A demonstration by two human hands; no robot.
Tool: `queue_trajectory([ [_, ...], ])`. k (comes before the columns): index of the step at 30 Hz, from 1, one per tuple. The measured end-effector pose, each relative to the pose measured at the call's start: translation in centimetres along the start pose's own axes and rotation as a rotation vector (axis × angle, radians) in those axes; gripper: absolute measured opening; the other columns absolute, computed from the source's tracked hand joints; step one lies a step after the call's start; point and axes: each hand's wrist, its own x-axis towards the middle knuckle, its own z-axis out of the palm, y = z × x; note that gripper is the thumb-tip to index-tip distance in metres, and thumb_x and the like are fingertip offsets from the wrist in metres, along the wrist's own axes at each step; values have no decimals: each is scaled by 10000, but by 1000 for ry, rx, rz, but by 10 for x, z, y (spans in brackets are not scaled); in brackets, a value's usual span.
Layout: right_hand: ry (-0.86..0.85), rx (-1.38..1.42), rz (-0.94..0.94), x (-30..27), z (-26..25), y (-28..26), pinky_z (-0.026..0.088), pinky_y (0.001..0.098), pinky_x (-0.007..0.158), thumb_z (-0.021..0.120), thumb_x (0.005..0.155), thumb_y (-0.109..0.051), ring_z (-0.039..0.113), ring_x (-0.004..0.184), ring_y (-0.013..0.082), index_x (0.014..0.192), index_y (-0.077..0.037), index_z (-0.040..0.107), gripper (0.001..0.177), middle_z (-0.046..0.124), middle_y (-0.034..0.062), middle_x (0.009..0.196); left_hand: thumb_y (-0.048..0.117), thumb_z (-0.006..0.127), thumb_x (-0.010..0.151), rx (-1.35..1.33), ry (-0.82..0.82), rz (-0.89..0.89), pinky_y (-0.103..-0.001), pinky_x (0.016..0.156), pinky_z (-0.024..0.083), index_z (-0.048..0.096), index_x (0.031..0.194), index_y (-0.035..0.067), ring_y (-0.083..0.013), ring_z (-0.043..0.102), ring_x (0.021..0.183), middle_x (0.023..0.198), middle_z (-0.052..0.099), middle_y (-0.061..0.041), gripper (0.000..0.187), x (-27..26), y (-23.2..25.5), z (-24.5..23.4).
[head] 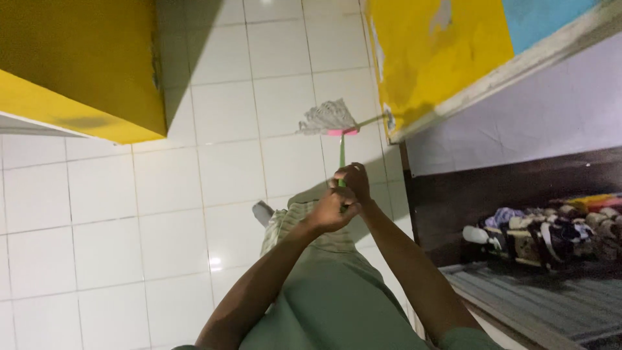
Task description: Mopping a tiled floor in a hallway using a mop.
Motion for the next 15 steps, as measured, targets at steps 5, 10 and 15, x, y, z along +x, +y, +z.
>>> queue_trajectory([
  [5,236,47,53,-65,1,15,428,481,991,756,822,-270,691,867,233,699,-143,634,215,692,20,741,222,698,907,38,-142,9,-464,827,537,718,907,-7,-364,671,931,984,718,-203,230,-8,16,44],
  [10,441,23,-12,-92,7,-14,439,488,939,765,818,-245,678,836,258,741,-118,638,195,689,39,754,202,685,935,31,-189,-16,-475,823,543,720,864,-10,-342,679,903,956,718,-195,227,-42,11,48],
  [15,352,116,260,-88,56,-70,486,421,676,789,790,-225,624,643,258,652,-106,620,249,654,55,667,194,572,951,-55,-138,-208,-444,764,572,726,984,13,-293,706,765,862,726,-179,239,-92,0,11],
])
